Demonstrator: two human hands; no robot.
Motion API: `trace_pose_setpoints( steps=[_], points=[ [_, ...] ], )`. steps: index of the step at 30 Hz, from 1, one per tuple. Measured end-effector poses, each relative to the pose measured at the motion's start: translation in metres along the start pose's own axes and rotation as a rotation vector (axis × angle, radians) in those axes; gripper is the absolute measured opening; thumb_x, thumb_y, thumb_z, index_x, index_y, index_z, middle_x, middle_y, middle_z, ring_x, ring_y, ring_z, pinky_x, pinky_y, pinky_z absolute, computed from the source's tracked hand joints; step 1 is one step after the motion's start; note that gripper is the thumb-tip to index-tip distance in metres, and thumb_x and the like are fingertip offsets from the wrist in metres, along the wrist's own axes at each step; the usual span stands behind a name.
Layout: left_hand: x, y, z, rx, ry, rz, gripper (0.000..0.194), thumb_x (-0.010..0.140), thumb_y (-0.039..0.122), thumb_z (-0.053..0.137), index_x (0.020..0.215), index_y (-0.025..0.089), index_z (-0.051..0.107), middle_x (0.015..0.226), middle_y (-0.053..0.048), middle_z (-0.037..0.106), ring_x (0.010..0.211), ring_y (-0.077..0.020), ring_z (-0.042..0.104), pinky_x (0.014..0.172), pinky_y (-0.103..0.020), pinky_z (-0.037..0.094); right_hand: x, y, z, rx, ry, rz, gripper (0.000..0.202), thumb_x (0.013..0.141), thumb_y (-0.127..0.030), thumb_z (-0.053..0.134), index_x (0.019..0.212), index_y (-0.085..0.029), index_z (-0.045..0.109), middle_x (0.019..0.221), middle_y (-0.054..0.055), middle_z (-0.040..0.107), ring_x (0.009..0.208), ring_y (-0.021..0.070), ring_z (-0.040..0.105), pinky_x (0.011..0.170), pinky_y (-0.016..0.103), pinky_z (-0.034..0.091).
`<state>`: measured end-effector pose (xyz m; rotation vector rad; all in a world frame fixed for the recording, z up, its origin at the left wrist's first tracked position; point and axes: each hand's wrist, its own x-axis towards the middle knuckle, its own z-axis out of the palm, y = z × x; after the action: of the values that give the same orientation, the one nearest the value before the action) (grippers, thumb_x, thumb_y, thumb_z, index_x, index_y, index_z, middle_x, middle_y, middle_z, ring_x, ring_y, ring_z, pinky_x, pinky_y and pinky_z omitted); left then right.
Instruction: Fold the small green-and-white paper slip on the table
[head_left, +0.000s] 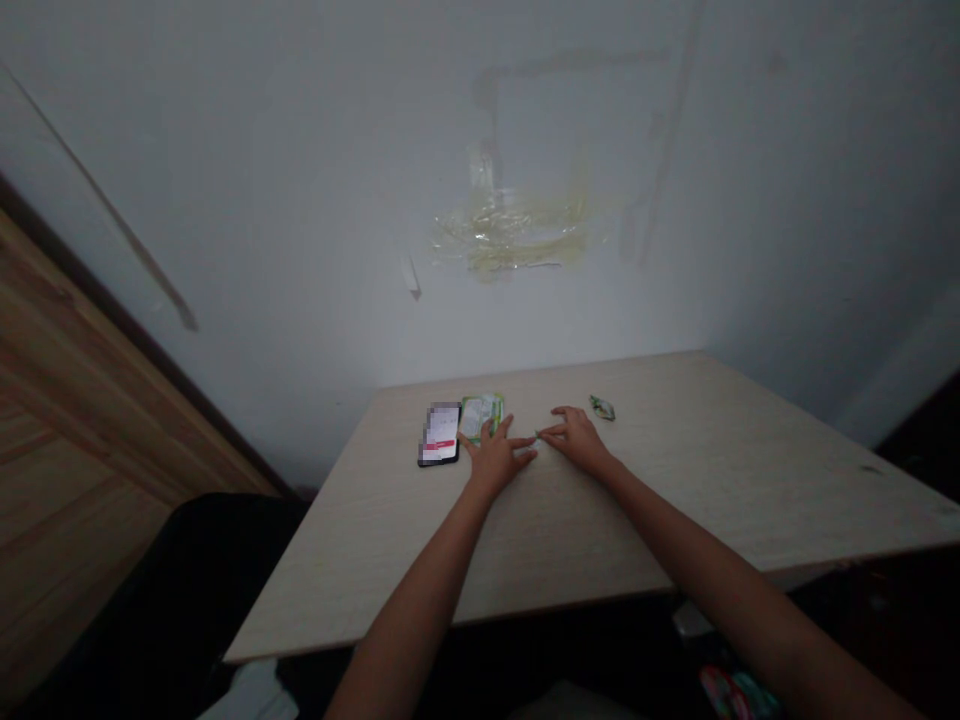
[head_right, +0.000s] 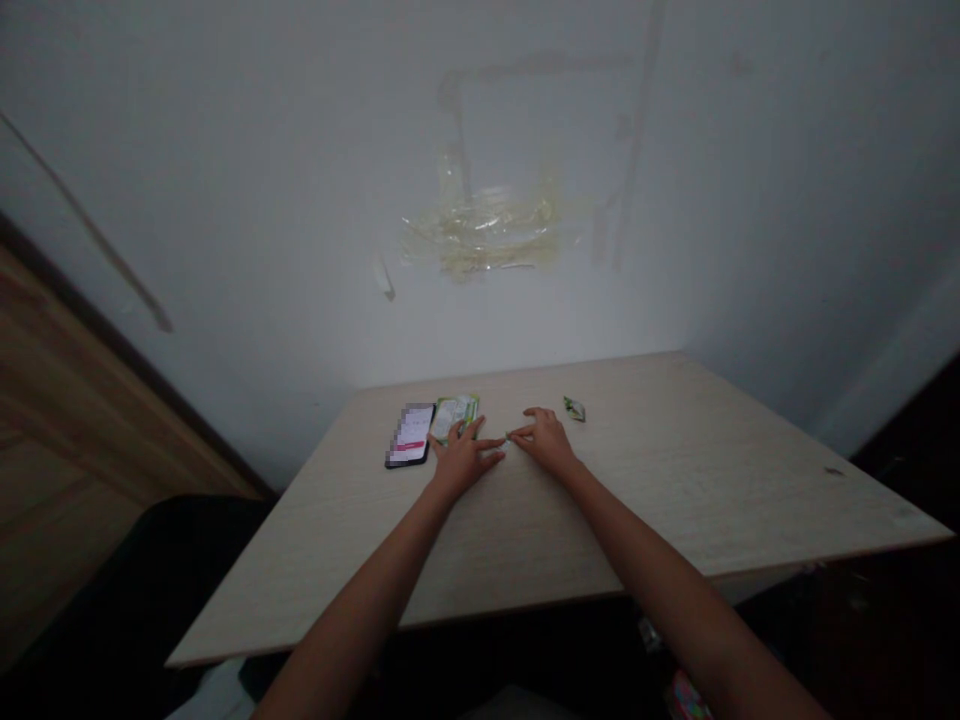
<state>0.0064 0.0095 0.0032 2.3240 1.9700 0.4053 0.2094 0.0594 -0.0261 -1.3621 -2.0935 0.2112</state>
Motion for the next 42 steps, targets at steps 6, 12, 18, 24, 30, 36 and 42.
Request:
trace_pose_setpoints(
  steps=[6, 12, 18, 24, 30, 36, 42],
  points=[
    [0.0, 0.0, 0.0, -0.004, -0.02, 0.001, 0.036, 0.087, 0.065, 0.054, 0.121, 0.059, 0.063, 0.162, 0.008, 0.033, 0.149, -0.0413, 0.02, 0.106, -0.085, 0.0, 0.002, -0.004, 0.0, -0.032, -0.008, 0.018, 0.026, 0.092, -0.043, 0.062, 0.102, -0.027, 0.08, 0.133, 0.012, 0.058, 0.126, 0.0304, 0.047, 0.106, 0.046, 0.042],
    [0.0, 0.0, 0.001, -0.031, 0.0, 0.01, 0.034, 0.087, 0.063, 0.056, 0.12, 0.058, 0.064, 0.161, 0.007, 0.035, 0.149, -0.0417, 0.022, 0.104, -0.086, -0.002, 0.003, -0.009, 0.002, -0.085, 0.003, 0.014, 0.026, 0.093, -0.044, 0.061, 0.105, -0.03, 0.08, 0.135, 0.013, 0.056, 0.127, 0.0326, 0.046, 0.102, 0.049, 0.043],
    [-0.001, 0.001, 0.0, -0.044, 0.004, -0.008, 0.034, 0.087, 0.063, 0.057, 0.12, 0.058, 0.064, 0.161, 0.007, 0.037, 0.149, -0.0408, 0.023, 0.107, -0.084, 0.0, 0.003, -0.011, 0.003, -0.12, -0.004, 0.006, 0.025, 0.092, -0.041, 0.062, 0.11, -0.034, 0.078, 0.136, 0.011, 0.055, 0.128, 0.0321, 0.044, 0.102, 0.048, 0.042],
    [-0.004, 0.002, 0.003, -0.029, 0.061, -0.004, 0.032, 0.088, 0.061, 0.056, 0.119, 0.058, 0.065, 0.158, 0.007, 0.041, 0.148, -0.0399, 0.025, 0.107, -0.084, 0.001, 0.002, -0.009, 0.001, -0.076, -0.07, 0.032, 0.033, 0.093, -0.04, 0.061, 0.124, -0.035, 0.071, 0.144, 0.012, 0.05, 0.134, 0.034, 0.04, 0.106, 0.053, 0.037],
    [-0.003, 0.002, 0.005, -0.049, 0.091, -0.005, 0.034, 0.088, 0.059, 0.059, 0.12, 0.055, 0.065, 0.156, 0.004, 0.045, 0.145, -0.0383, 0.029, 0.107, -0.084, 0.002, 0.0, -0.003, 0.0, -0.073, -0.12, 0.018, 0.035, 0.093, -0.04, 0.06, 0.127, -0.036, 0.069, 0.146, 0.011, 0.049, 0.136, 0.0326, 0.039, 0.11, 0.052, 0.034],
    [-0.003, 0.001, 0.002, -0.095, 0.133, -0.026, 0.031, 0.087, 0.054, 0.064, 0.116, 0.045, 0.071, 0.15, -0.001, 0.051, 0.142, -0.0367, 0.033, 0.11, -0.082, 0.003, -0.001, 0.004, 0.002, 0.006, -0.07, 0.001, 0.03, 0.089, -0.036, 0.066, 0.117, -0.03, 0.074, 0.138, 0.011, 0.057, 0.132, 0.0294, 0.044, 0.11, 0.048, 0.036],
    [-0.003, 0.001, 0.0, -0.127, 0.175, -0.017, 0.02, 0.088, 0.044, 0.065, 0.105, 0.039, 0.075, 0.137, -0.003, 0.059, 0.135, -0.0335, 0.04, 0.113, -0.079, 0.001, 0.001, 0.011, 0.002, 0.092, -0.018, -0.016, 0.025, 0.083, -0.034, 0.072, 0.105, -0.025, 0.078, 0.125, 0.012, 0.063, 0.124, 0.0293, 0.051, 0.106, 0.045, 0.04]
  ],
)
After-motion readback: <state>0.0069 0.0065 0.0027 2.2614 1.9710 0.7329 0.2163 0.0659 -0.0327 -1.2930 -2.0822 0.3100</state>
